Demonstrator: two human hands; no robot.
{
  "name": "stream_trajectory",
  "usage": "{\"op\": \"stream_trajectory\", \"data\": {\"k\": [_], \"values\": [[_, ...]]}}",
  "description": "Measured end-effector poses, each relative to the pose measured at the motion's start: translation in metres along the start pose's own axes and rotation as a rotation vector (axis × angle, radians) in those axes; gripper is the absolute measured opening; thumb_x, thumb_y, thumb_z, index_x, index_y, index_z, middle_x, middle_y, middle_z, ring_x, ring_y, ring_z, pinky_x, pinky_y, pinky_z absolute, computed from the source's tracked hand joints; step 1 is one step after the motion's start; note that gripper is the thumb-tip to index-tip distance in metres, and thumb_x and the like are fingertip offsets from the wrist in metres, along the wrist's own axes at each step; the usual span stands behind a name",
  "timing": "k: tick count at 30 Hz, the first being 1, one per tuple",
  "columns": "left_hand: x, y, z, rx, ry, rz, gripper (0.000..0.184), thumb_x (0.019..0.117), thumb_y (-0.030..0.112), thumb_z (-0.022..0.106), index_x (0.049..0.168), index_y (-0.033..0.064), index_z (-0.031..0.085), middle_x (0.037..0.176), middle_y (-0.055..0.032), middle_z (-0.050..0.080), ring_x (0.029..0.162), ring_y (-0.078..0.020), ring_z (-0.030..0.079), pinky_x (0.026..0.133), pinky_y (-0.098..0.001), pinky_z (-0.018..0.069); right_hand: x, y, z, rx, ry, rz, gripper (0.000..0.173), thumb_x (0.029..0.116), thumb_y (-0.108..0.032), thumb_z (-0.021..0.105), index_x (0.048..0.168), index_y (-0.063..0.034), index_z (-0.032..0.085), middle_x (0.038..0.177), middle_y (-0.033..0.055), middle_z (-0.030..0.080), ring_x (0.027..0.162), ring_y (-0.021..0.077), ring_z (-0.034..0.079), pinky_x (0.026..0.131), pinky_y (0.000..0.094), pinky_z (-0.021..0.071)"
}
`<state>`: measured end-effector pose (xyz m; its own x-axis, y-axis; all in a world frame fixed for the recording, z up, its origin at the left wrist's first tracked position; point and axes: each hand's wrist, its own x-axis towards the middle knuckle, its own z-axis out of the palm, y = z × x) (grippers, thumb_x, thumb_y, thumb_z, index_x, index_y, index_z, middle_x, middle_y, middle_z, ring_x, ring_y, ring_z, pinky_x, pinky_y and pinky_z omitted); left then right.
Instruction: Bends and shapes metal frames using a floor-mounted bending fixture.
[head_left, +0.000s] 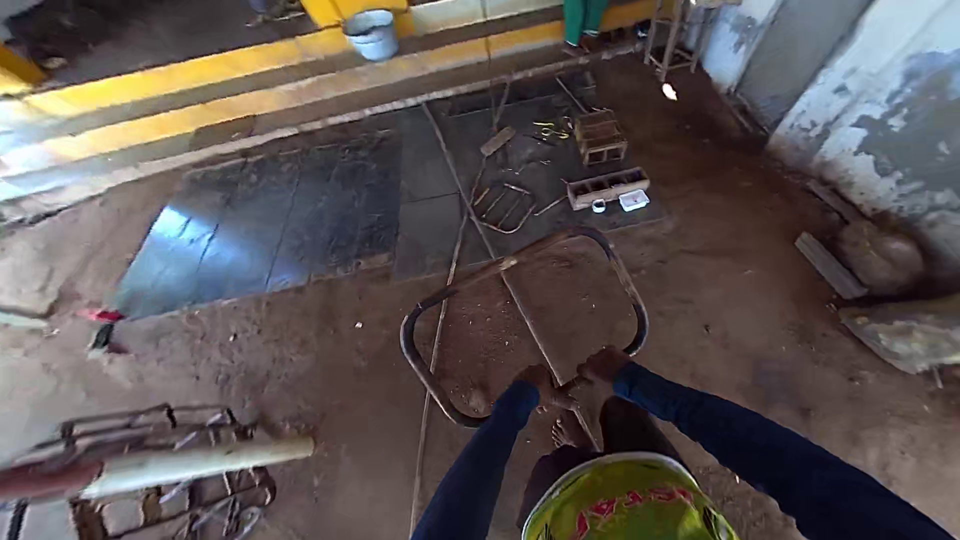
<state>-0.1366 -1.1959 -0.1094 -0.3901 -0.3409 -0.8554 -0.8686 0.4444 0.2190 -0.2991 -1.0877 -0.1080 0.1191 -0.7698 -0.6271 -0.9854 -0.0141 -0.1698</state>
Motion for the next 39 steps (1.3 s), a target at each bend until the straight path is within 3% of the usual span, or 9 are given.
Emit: {"op": "stream_trajectory", "data": {"k": [3, 7, 12, 14, 18, 22, 27, 33, 39], "values": [[0.026, 0.024, -0.045, 0.233, 0.072, 0.000, 0.084, 0.0681, 0.075, 0.079, 0.115, 0.0058, 0.072, 0.121, -0.0185, 0.069, 0.116, -0.0351, 0.066, 0.098, -0.0601, 0.0519, 0.022, 0.030, -0.023, 0.071, 0.065, 0.065, 0.021, 0.0981, -0.028, 0.063, 0.111, -0.0131, 0.070, 0.100, 0.0154, 0.072, 0.097, 0.0380, 0.070, 0.081, 0.0620, 0.0545], [0.056, 0.038, -0.101, 0.299, 0.235, 0.016, 0.057, 0.0942, 0.057, 0.066, 0.123, 0.0077, 0.069, 0.127, -0.0196, 0.068, 0.121, -0.0387, 0.063, 0.100, -0.0616, 0.0503, 0.074, 0.076, -0.056, 0.197, 0.117, 0.175, 0.025, 0.1005, -0.034, 0.060, 0.112, -0.0138, 0.070, 0.104, 0.0165, 0.072, 0.099, 0.0394, 0.070, 0.082, 0.0636, 0.0535], [0.134, 0.014, -0.196, 0.213, 0.279, 0.130, 0.056, 0.0886, 0.055, 0.073, 0.127, 0.0153, 0.066, 0.120, -0.0123, 0.071, 0.115, -0.0319, 0.067, 0.100, -0.0577, 0.0516, 0.146, 0.158, -0.102, 0.205, 0.153, 0.210, 0.040, 0.1053, -0.047, 0.046, 0.112, -0.0158, 0.070, 0.103, 0.0142, 0.073, 0.100, 0.0368, 0.070, 0.083, 0.0606, 0.0546], [0.163, 0.010, -0.241, 0.183, 0.263, 0.129, 0.050, 0.0904, 0.053, 0.072, 0.124, 0.0155, 0.068, 0.119, -0.0113, 0.072, 0.114, -0.0306, 0.068, 0.100, -0.0577, 0.0518, 0.171, 0.195, -0.131, 0.193, 0.146, 0.197, 0.036, 0.1039, -0.044, 0.048, 0.110, -0.0153, 0.069, 0.102, 0.0137, 0.073, 0.098, 0.0362, 0.071, 0.081, 0.0601, 0.0546], [0.183, 0.045, -0.322, 0.203, 0.342, 0.031, 0.052, 0.0908, 0.062, 0.063, 0.116, 0.0167, 0.071, 0.112, -0.0085, 0.073, 0.108, -0.0284, 0.070, 0.094, -0.0566, 0.0533, 0.211, 0.262, -0.201, 0.200, 0.099, 0.166, 0.025, 0.0979, -0.034, 0.060, 0.110, -0.0151, 0.070, 0.101, 0.0144, 0.073, 0.096, 0.0371, 0.071, 0.078, 0.0603, 0.0548], [0.202, 0.077, -0.389, 0.169, 0.420, 0.005, 0.052, 0.0926, 0.063, 0.061, 0.113, 0.0169, 0.072, 0.110, -0.0067, 0.075, 0.106, -0.0265, 0.071, 0.093, -0.0561, 0.0535, 0.245, 0.321, -0.263, 0.175, 0.082, 0.127, 0.023, 0.0983, -0.031, 0.059, 0.110, -0.0138, 0.068, 0.101, 0.0145, 0.072, 0.097, 0.0369, 0.071, 0.077, 0.0597, 0.0548], [0.244, 0.092, -0.444, 0.145, 0.434, 0.112, 0.043, 0.0993, 0.048, 0.058, 0.138, 0.0317, 0.064, 0.124, -0.0048, 0.071, 0.109, -0.0278, 0.070, 0.093, -0.0563, 0.0547, 0.296, 0.375, -0.312, 0.121, 0.055, 0.066, 0.024, 0.1008, -0.032, 0.059, 0.114, -0.0140, 0.069, 0.104, 0.0149, 0.072, 0.100, 0.0371, 0.070, 0.081, 0.0601, 0.0541], [0.315, 0.082, -0.520, 0.154, 0.441, 0.229, 0.041, 0.1022, 0.042, 0.052, 0.137, 0.0254, 0.064, 0.126, -0.0051, 0.071, 0.110, -0.0272, 0.070, 0.094, -0.0560, 0.0547, 0.367, 0.421, -0.364, 0.137, 0.014, 0.075, 0.022, 0.1004, -0.026, 0.060, 0.115, -0.0128, 0.069, 0.108, 0.0164, 0.072, 0.102, 0.0384, 0.069, 0.082, 0.0626, 0.0542], [0.376, 0.068, -0.630, 0.133, 0.361, 0.242, 0.050, 0.1020, 0.043, 0.052, 0.151, 0.0323, 0.051, 0.128, -0.0063, 0.071, 0.116, -0.0295, 0.068, 0.098, -0.0588, 0.0520, 0.455, 0.456, -0.440, 0.183, -0.077, 0.147, 0.028, 0.1001, -0.032, 0.060, 0.119, -0.0134, 0.069, 0.114, 0.0178, 0.071, 0.109, 0.0402, 0.067, 0.088, 0.0649, 0.0523]]}}
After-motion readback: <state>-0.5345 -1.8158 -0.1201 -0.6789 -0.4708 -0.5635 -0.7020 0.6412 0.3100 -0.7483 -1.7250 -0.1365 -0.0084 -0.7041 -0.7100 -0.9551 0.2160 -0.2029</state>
